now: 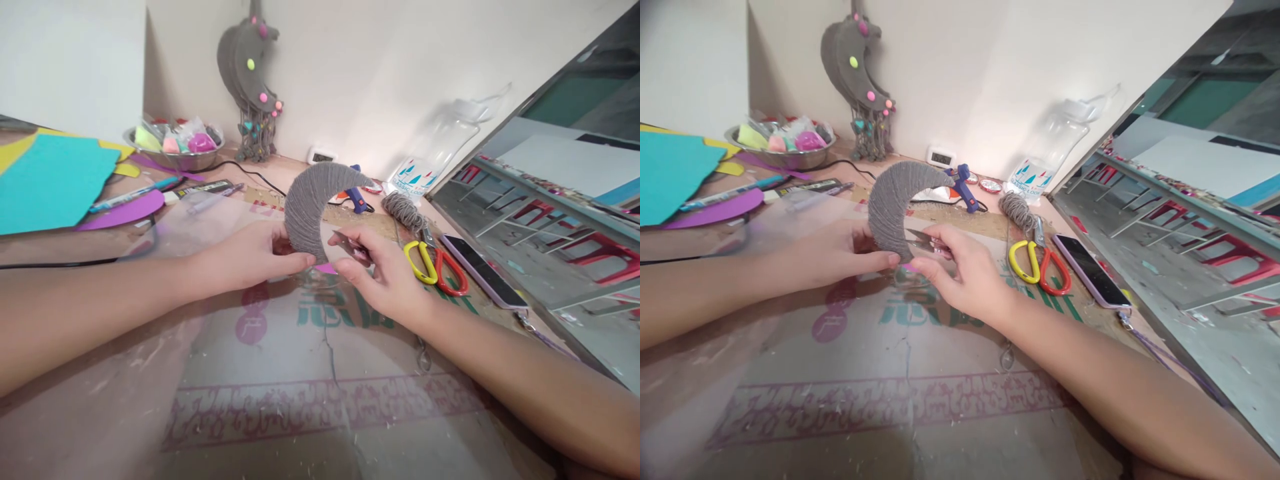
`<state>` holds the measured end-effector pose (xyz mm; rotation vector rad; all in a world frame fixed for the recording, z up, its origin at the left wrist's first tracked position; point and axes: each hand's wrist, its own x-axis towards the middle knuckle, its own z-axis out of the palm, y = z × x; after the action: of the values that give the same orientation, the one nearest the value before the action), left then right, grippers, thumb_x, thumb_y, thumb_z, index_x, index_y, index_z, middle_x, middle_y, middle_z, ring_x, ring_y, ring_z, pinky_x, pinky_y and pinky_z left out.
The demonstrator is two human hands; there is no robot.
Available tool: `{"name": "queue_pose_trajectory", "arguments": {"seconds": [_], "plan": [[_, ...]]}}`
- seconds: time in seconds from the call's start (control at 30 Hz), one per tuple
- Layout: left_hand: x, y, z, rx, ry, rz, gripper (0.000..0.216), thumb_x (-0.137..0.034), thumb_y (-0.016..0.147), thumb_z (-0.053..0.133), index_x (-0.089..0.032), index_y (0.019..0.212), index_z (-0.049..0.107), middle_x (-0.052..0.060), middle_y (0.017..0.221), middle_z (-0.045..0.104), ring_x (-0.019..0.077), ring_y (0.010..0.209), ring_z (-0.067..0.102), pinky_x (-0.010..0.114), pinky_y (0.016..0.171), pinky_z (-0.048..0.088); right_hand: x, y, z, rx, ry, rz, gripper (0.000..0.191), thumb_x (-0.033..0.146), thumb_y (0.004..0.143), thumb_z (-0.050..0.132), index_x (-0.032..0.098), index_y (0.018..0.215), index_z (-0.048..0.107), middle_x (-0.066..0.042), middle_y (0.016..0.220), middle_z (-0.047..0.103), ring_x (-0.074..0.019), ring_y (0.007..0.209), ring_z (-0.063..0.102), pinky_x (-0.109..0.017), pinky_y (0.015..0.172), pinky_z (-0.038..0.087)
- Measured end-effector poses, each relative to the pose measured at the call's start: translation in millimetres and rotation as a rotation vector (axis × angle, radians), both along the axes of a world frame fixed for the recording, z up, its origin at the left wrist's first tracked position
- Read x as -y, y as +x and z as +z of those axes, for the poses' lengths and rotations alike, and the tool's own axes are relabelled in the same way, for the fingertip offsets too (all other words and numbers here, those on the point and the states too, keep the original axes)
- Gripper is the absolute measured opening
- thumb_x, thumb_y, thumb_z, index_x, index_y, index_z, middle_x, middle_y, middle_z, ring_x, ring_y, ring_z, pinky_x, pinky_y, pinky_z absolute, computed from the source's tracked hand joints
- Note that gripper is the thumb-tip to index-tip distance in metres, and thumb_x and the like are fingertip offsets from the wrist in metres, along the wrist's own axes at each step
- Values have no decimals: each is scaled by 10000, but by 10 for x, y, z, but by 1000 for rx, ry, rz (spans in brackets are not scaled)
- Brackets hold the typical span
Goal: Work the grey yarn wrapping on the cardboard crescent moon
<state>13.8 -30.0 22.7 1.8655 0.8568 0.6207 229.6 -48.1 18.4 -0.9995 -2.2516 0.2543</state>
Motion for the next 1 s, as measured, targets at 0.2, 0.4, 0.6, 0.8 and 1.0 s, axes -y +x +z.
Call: {"name": "queue_pose_trajectory", "arguments": {"seconds": [0.2, 0.4, 0.6, 0.8, 1.0], "plan": [[-47, -3, -44, 43, 10, -27, 132, -239, 817, 565, -155, 859, 658, -9, 801, 687, 96, 664, 584, 190, 595, 445, -11, 81, 19, 239, 299, 10, 346, 297, 929, 460, 121, 1198, 586, -84, 835, 606, -192, 785, 575, -312, 686, 442], [-50, -9, -63, 35, 30, 16, 199, -295, 809, 594, -161, 920, 691, -1, 887, 725, 132, 769, 626, 219, 681, 481, -44, 112, -13, 273, 441, 24, 292, 218, 903, 515, 133, 1160, 622, -64, 809, 629, -170, 727, 569, -295, 650, 446], [-52, -14, -59, 30, 33, 0, 220, -338, 823, 571, -170, 894, 694, -7, 877, 719, 136, 781, 625, 223, 695, 471, -62, 115, 2, 300, 487, 19, 259, 220, 897, 529, 123, 1111, 639, -63, 799, 640, -162, 711, 573, -284, 636, 445], [-55, -22, -82, -29, 47, 26, 246, -371, 832, 535, -155, 829, 654, -11, 723, 655, 117, 635, 568, 209, 559, 409, -70, 129, -5, 315, 473, -3, 242, 223, 898, 529, 134, 1091, 642, -63, 809, 649, -159, 714, 577, -285, 650, 445], [-41, -10, -56, -15, 45, 38, 199, -332, 815, 557, -153, 797, 642, -32, 674, 612, 88, 585, 520, 192, 546, 396, -83, 131, -14, 341, 477, -5, 242, 219, 894, 535, 121, 1085, 647, -61, 798, 641, -162, 728, 571, -292, 665, 447]]}}
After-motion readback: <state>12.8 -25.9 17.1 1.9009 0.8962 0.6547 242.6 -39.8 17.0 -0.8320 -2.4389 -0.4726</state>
